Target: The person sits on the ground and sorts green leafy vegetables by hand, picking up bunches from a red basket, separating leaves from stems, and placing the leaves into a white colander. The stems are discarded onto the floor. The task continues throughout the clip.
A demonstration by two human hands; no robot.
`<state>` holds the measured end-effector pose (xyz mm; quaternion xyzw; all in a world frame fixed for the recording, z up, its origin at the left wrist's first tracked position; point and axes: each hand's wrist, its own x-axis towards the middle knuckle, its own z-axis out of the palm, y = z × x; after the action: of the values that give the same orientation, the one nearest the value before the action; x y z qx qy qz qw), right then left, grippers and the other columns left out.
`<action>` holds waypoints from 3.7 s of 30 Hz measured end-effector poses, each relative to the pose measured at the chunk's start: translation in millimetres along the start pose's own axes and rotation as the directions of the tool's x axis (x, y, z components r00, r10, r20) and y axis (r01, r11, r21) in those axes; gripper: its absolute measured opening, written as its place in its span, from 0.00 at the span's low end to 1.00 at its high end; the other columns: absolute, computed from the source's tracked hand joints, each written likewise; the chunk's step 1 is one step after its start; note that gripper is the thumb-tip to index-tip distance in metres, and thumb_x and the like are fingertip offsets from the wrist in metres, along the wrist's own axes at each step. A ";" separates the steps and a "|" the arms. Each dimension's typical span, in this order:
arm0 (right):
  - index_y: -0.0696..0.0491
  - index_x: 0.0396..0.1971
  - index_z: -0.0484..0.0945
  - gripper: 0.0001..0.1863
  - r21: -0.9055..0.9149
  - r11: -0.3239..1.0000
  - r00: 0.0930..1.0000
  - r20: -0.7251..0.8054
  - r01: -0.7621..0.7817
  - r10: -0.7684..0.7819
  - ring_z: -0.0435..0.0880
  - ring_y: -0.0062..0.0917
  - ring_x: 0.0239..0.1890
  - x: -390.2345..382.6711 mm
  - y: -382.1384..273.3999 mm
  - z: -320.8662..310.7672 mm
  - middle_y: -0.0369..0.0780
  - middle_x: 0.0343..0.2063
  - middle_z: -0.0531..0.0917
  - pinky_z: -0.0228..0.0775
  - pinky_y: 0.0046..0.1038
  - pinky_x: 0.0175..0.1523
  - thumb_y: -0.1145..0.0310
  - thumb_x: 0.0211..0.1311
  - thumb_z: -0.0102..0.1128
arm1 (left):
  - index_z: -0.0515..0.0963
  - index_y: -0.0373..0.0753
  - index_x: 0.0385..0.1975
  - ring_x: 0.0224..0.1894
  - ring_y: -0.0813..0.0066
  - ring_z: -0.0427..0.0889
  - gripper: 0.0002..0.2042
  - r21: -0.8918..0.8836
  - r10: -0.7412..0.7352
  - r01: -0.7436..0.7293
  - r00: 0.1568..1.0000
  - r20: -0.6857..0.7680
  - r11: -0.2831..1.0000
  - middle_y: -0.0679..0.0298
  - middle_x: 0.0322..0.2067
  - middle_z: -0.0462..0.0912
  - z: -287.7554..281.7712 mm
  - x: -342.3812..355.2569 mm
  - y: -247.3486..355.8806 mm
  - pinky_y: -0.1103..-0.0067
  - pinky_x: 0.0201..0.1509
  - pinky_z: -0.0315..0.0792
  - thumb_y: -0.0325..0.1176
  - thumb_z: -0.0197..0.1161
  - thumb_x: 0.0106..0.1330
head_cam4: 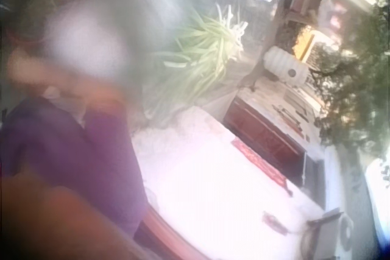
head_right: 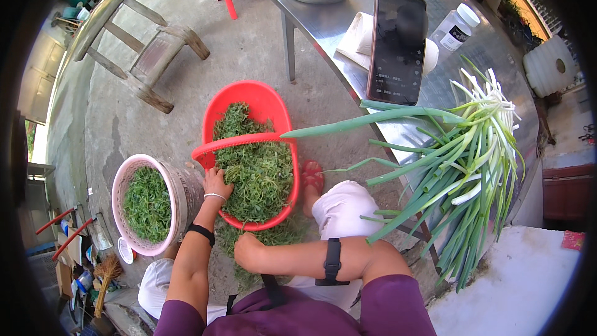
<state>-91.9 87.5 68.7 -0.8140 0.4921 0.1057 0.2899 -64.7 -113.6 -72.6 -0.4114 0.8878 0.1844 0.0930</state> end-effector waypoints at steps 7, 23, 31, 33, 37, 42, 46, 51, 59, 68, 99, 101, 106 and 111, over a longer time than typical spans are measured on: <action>0.50 0.32 0.86 0.09 -0.069 0.998 0.999 -0.029 0.015 -0.017 0.83 0.30 0.41 -6.3 2.0 -6.7 0.38 0.36 0.85 0.73 0.31 0.39 0.67 0.54 0.59 | 0.67 0.37 0.44 0.40 0.42 0.78 0.21 -0.252 -0.002 -0.031 0.992 -0.130 0.967 0.45 0.35 0.80 -57.3 -52.3 13.9 0.56 0.43 0.71 0.29 0.66 0.51; 0.51 0.31 0.86 0.09 -0.071 0.997 0.999 -0.040 0.016 -0.018 0.81 0.28 0.39 0.6 1.8 5.9 0.40 0.36 0.84 0.70 0.29 0.37 0.66 0.53 0.59 | 0.78 0.44 0.47 0.56 0.54 0.69 0.20 -0.131 0.155 -0.199 0.946 -0.285 0.971 0.57 0.54 0.71 26.5 -89.4 24.3 0.62 0.55 0.69 0.35 0.69 0.53; 0.52 0.34 0.85 0.10 -0.023 0.999 1.000 0.003 0.023 -0.023 0.83 0.32 0.43 3.7 8.2 1.2 0.42 0.37 0.83 0.75 0.32 0.42 0.68 0.52 0.61 | 0.74 0.39 0.38 0.49 0.58 0.74 0.13 -0.187 0.123 -0.196 0.931 -0.344 0.963 0.59 0.41 0.76 9.3 -103.9 36.8 0.64 0.60 0.61 0.30 0.64 0.52; 0.53 0.34 0.84 0.10 0.026 1.000 1.000 -0.011 -0.002 0.002 0.83 0.34 0.43 1.7 11.6 -0.9 0.43 0.37 0.83 0.76 0.33 0.44 0.70 0.51 0.61 | 0.73 0.38 0.43 0.48 0.60 0.76 0.14 -0.235 0.127 -0.224 0.922 -0.366 0.946 0.59 0.40 0.78 9.5 -109.8 31.4 0.65 0.64 0.58 0.29 0.60 0.55; 0.56 0.31 0.85 0.10 0.030 0.999 0.980 -0.195 0.035 -0.028 0.86 0.36 0.40 -1.3 20.7 -9.5 0.45 0.34 0.86 0.78 0.36 0.42 0.69 0.52 0.61 | 0.73 0.36 0.48 0.50 0.58 0.76 0.16 -0.375 0.092 -0.253 0.913 -0.397 0.892 0.56 0.42 0.79 5.8 -117.0 24.5 0.66 0.62 0.62 0.27 0.59 0.59; 0.58 0.28 0.85 0.09 0.138 0.990 0.958 -0.283 -0.008 0.047 0.86 0.38 0.37 -8.0 30.5 -26.6 0.47 0.32 0.86 0.79 0.37 0.39 0.70 0.49 0.61 | 0.72 0.33 0.49 0.44 0.63 0.78 0.13 -0.701 -0.053 -0.241 0.928 -0.369 0.671 0.55 0.40 0.78 -9.5 -121.0 31.7 0.74 0.51 0.70 0.26 0.57 0.65; 0.58 0.27 0.83 0.10 0.187 0.975 0.938 -0.302 -0.119 0.173 0.84 0.38 0.35 -14.7 44.6 -36.4 0.46 0.28 0.83 0.78 0.38 0.40 0.65 0.51 0.63 | 0.72 0.29 0.48 0.42 0.74 0.78 0.10 -0.832 -0.230 -0.358 0.846 -0.481 0.424 0.59 0.40 0.76 -23.8 -130.1 41.8 0.80 0.48 0.71 0.23 0.50 0.69; 0.59 0.35 0.80 0.13 0.236 0.924 0.869 -0.331 -0.301 0.367 0.83 0.38 0.40 -18.6 54.6 -38.5 0.47 0.36 0.81 0.77 0.38 0.44 0.65 0.54 0.62 | 0.71 0.30 0.52 0.44 0.80 0.76 0.13 -0.833 -0.101 -0.328 0.906 -0.411 0.445 0.66 0.42 0.74 -45.0 -133.2 49.9 0.82 0.49 0.70 0.23 0.48 0.71; 0.61 0.42 0.75 0.19 0.813 0.538 0.718 -0.510 0.223 0.474 0.81 0.35 0.42 -11.4 49.7 -47.7 0.47 0.39 0.81 0.73 0.36 0.46 0.61 0.60 0.60 | 0.73 0.31 0.56 0.47 0.79 0.74 0.16 -0.864 -0.228 -0.436 0.841 -0.491 0.253 0.64 0.47 0.73 -77.6 -141.5 57.9 0.81 0.52 0.69 0.25 0.47 0.72; 0.58 0.42 0.79 0.13 0.893 -0.028 0.704 -0.334 0.449 0.627 0.78 0.17 0.35 -3.6 54.8 -45.4 0.37 0.35 0.82 0.72 0.24 0.40 0.63 0.66 0.58 | 0.75 0.31 0.53 0.49 0.76 0.75 0.14 -0.850 -0.215 -0.392 0.850 -0.481 0.353 0.62 0.50 0.73 -86.6 -150.9 76.2 0.80 0.54 0.70 0.25 0.50 0.72; 0.52 0.25 0.76 0.13 0.877 -0.016 0.635 -0.336 0.481 0.696 0.57 0.07 0.12 -28.6 76.2 -95.3 0.25 0.13 0.68 0.41 0.16 0.17 0.61 0.65 0.61 | 0.77 0.38 0.47 0.36 0.82 0.81 0.14 -0.972 -0.240 -0.047 0.971 0.010 -0.231 0.67 0.36 0.84 -137.0 -172.9 45.6 0.83 0.40 0.76 0.41 0.54 0.73; 0.51 0.24 0.76 0.12 0.886 -0.154 0.739 -0.256 0.437 0.623 0.56 0.06 0.12 -33.6 74.1 -99.0 0.24 0.13 0.67 0.40 0.16 0.16 0.61 0.62 0.64 | 0.77 0.38 0.47 0.35 0.83 0.81 0.14 -0.976 -0.220 -0.040 0.976 0.008 -0.214 0.68 0.35 0.83 -138.4 -175.6 44.2 0.84 0.39 0.76 0.41 0.54 0.73; 0.52 0.29 0.79 0.09 0.914 -0.198 0.832 -0.213 0.355 0.513 0.56 0.06 0.13 -35.4 61.6 -104.4 0.22 0.14 0.66 0.41 0.15 0.17 0.62 0.61 0.65 | 0.79 0.38 0.44 0.35 0.84 0.79 0.14 -0.993 -0.135 -0.014 0.991 0.001 -0.114 0.71 0.32 0.82 -139.9 -179.4 44.6 0.84 0.40 0.74 0.42 0.55 0.72; 0.52 0.35 0.80 0.09 0.908 -0.140 0.827 -0.285 0.395 0.485 0.59 0.05 0.14 -30.5 57.7 -100.9 0.24 0.16 0.71 0.44 0.14 0.18 0.62 0.63 0.62 | 0.80 0.39 0.42 0.33 0.85 0.75 0.14 -0.998 -0.060 0.020 0.998 0.023 -0.053 0.71 0.31 0.80 -140.8 -180.4 56.4 0.81 0.40 0.72 0.43 0.55 0.72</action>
<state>-168.2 31.9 143.1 -0.2713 0.4843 -0.5354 0.6365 6.5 -11.4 127.5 -0.3788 0.4663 0.7621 -0.2414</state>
